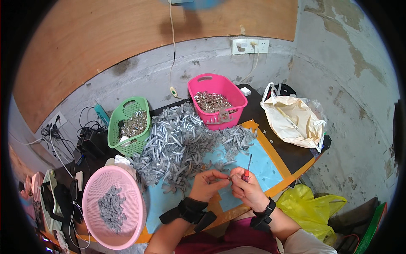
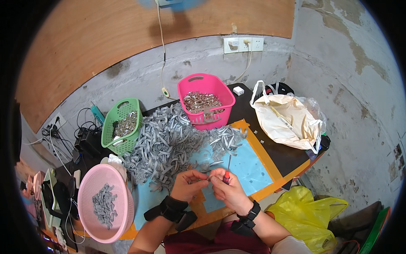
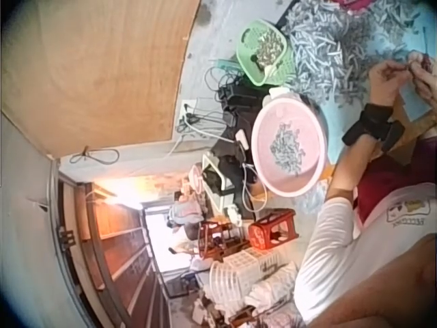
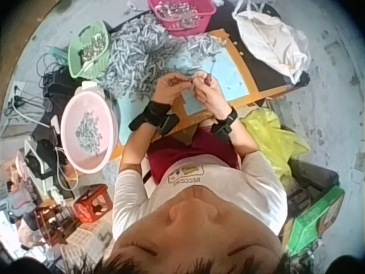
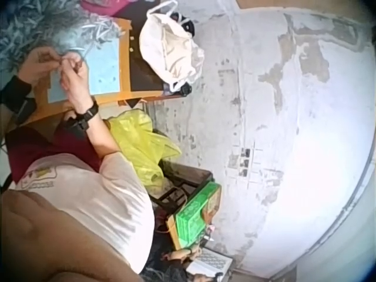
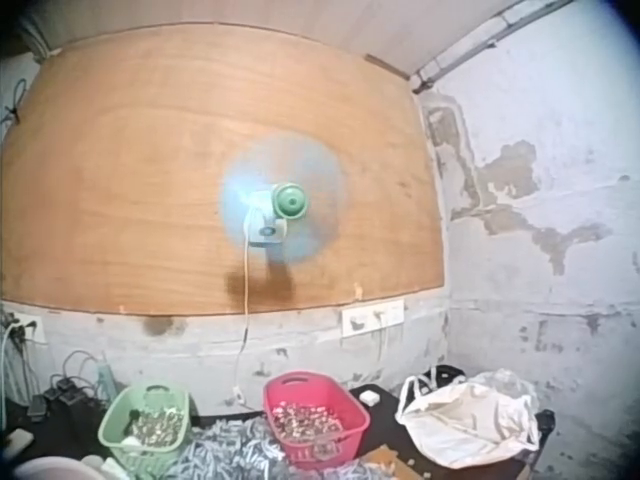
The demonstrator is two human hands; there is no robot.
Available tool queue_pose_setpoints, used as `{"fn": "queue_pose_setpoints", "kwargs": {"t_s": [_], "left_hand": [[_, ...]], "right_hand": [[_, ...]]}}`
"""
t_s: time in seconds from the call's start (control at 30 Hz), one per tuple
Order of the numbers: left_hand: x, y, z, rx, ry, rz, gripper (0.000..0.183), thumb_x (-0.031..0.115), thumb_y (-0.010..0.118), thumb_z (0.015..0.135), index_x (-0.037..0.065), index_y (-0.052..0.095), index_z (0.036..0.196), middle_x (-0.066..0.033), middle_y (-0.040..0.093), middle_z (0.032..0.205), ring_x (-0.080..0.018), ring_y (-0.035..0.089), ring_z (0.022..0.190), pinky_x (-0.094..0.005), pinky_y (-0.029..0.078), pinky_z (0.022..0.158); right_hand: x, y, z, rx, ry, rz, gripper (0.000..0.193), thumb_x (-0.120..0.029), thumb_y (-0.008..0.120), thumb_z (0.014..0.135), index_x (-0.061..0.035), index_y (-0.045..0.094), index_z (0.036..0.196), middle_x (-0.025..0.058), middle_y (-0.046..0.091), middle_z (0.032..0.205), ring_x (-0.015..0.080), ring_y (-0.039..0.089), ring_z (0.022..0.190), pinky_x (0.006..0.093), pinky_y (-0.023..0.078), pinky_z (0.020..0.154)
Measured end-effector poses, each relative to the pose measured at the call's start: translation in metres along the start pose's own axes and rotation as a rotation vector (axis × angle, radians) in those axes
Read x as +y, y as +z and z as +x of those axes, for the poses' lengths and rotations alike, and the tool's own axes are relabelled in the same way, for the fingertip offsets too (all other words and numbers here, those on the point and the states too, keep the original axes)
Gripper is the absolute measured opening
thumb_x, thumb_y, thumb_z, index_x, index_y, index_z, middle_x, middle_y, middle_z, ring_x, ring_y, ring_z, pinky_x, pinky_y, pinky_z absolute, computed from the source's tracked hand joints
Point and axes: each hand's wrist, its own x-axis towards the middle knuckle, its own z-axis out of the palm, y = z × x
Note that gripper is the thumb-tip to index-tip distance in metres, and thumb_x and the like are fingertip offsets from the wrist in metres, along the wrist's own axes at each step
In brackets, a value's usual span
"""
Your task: The person gathers small grey components into a pink basket, then picks up a component and a metal clip. They join the component and clip together using a small tool and place the assembled unit onto the table.
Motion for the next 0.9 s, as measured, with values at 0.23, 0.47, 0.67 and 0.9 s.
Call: {"fn": "queue_pose_setpoints", "kwargs": {"t_s": [0.23,0.47,0.67,0.9], "left_hand": [[-0.004,-0.005,0.000,0.054,0.027,0.052,0.015,0.001,0.068,0.075,0.002,0.063,0.089,-0.0028,0.064,0.079,-0.0011,0.049,0.059,-0.0166,0.035,0.050],[0.008,0.005,-0.003,0.069,0.101,0.278,0.013,-0.003,0.070,0.070,0.000,0.067,0.082,-0.0047,0.066,0.085,-0.0008,0.046,0.059,-0.0164,0.033,0.050],[0.003,0.005,-0.002,0.090,0.301,0.323,0.013,-0.001,0.072,0.068,0.004,0.069,0.080,-0.0035,0.067,0.085,-0.0004,0.043,0.056,-0.0170,0.029,0.048],[0.006,0.005,-0.004,0.123,0.272,0.445,0.013,-0.001,0.072,0.068,0.005,0.070,0.080,-0.0031,0.067,0.085,-0.0006,0.042,0.054,-0.0176,0.029,0.047]], "right_hand": [[-0.011,0.004,-0.003,0.002,0.044,0.005,0.005,-0.011,0.054,0.089,-0.0071,0.053,0.093,-0.0033,0.049,0.065,0.0011,0.032,0.043,0.0174,0.024,0.041],[-0.014,-0.007,-0.002,0.084,0.077,-0.099,0.003,-0.004,0.057,0.084,-0.0035,0.057,0.082,-0.0006,0.055,0.067,0.0013,0.034,0.041,0.0186,0.024,0.039],[-0.013,-0.003,-0.002,0.107,0.055,-0.134,0.004,-0.006,0.061,0.083,-0.0033,0.060,0.086,-0.0032,0.055,0.068,0.0003,0.035,0.044,0.0177,0.024,0.040],[-0.017,0.005,-0.004,0.223,0.027,-0.324,0.008,-0.003,0.062,0.082,-0.0016,0.061,0.089,-0.0024,0.055,0.067,0.0010,0.035,0.042,0.0172,0.025,0.038]]}}
